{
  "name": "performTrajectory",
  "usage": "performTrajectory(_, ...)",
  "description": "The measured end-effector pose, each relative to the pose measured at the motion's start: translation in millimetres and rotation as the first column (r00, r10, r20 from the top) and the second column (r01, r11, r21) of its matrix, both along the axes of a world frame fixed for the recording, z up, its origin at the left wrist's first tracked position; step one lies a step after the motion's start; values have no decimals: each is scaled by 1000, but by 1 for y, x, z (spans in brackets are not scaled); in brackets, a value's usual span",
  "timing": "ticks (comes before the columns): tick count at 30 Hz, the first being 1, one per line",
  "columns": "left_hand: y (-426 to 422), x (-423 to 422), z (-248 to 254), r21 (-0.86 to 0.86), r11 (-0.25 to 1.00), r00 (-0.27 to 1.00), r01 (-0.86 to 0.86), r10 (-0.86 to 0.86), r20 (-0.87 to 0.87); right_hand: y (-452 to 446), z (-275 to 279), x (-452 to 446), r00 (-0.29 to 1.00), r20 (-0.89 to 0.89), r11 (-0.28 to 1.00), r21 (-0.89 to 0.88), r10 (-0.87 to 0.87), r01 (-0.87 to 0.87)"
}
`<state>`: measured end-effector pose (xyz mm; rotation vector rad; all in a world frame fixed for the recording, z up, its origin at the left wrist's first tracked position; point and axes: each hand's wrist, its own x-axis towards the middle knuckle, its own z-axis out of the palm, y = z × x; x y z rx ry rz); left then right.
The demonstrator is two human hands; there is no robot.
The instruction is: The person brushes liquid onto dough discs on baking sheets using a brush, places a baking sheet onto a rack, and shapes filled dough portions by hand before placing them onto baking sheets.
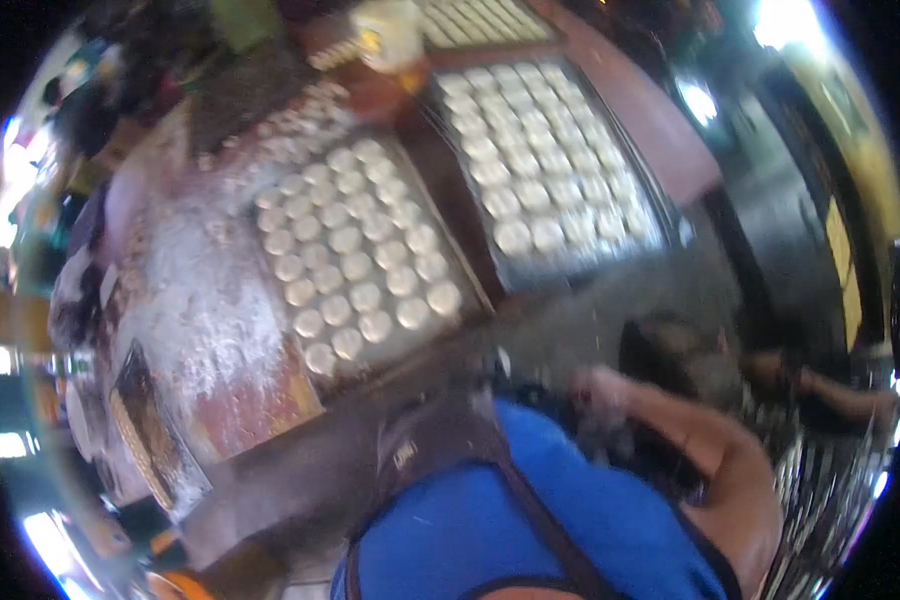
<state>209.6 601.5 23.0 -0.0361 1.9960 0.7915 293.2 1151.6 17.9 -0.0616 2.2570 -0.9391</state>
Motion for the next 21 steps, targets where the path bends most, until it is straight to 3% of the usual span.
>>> performTrajectory(1, 5, -4, 4, 0, 1000, 1000, 10, -10, -6, 2, 10, -10, 1000, -14, 999, 31, 25, -24)
performTrajectory(3, 15, -15, 12, -13, 999, 999, 49, -49, 4, 9, 16, -14, 959, -283, 999, 36, 4, 6)
performTrajectory(5, 27, -23, 16, -26, 996, 996, 90, -90, 16, 25, 24, -19, 986, -168, 999, 33, -19, 25)
performTrajectory(12, 72, -30, 28, -92, 983, 986, 159, -154, 58, 101, 21, -14, 987, -150, 998, 11, 64, -63)
performTrajectory(14, 84, -30, 30, -104, 980, 984, 171, -164, 66, 120, 41, -13, 998, -18, 998, 19, -57, 57)
performTrajectory(21, 115, -21, 33, -116, 980, 986, 159, -152, 68, 150, 40, -4, 967, -23, 965, -76, -255, 253)
